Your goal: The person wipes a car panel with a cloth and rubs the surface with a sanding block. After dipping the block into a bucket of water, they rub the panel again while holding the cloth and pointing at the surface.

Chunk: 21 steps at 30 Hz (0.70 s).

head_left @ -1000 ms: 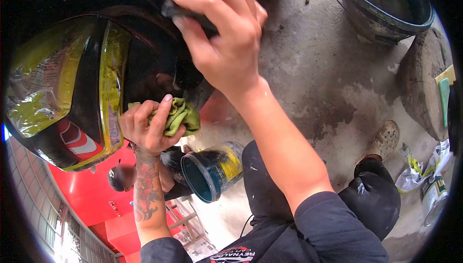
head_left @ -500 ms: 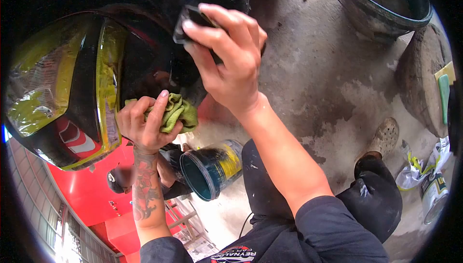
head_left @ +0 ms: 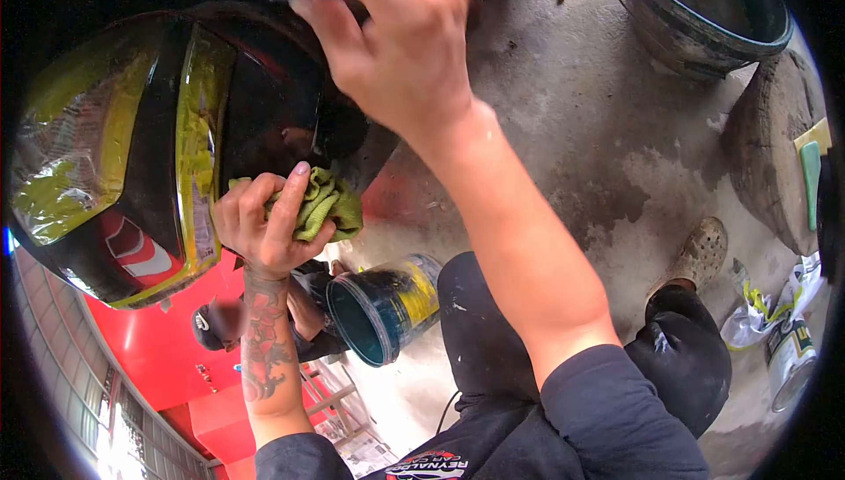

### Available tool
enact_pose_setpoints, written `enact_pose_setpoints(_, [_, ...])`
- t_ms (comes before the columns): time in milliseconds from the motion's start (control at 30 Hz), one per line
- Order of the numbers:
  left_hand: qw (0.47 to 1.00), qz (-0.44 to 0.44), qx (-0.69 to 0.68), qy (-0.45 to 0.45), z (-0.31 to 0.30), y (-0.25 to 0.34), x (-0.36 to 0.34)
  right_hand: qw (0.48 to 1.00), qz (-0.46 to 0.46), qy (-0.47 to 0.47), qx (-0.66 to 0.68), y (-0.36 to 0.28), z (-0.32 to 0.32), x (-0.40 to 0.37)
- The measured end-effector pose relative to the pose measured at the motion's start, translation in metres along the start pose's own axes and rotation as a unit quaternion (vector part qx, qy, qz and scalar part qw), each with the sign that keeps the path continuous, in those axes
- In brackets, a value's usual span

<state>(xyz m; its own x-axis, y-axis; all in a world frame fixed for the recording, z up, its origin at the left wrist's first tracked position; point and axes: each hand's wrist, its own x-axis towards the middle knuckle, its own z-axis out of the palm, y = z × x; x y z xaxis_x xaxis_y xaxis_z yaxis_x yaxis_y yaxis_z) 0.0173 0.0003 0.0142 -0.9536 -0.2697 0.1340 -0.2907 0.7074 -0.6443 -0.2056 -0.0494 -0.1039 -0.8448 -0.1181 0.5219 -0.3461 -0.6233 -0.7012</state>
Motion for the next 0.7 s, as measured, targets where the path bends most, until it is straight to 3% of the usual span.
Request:
enact_pose_setpoints(67, [1.000,-0.001,0.001,-0.003,-0.001,0.000,-0.002,0.998,-0.031,-0.020,0.055,0.005,-0.004,0.013])
enact_pose_setpoints(367, [1.000,0.001,0.000,-0.009,-0.001,-0.002,-0.003,0.996,0.084,-0.037,-0.012,-0.023,-0.036,-0.092])
enact_pose_setpoints(567, [1.000,0.003,0.006,-0.017,-0.003,-0.001,-0.002,0.997,0.059,-0.027,-0.028,-0.013,-0.027,-0.063])
enact_pose_setpoints(700, [1.000,0.001,0.003,-0.027,-0.005,-0.001,-0.002,0.997,0.065,-0.038,-0.026,-0.023,-0.035,-0.085])
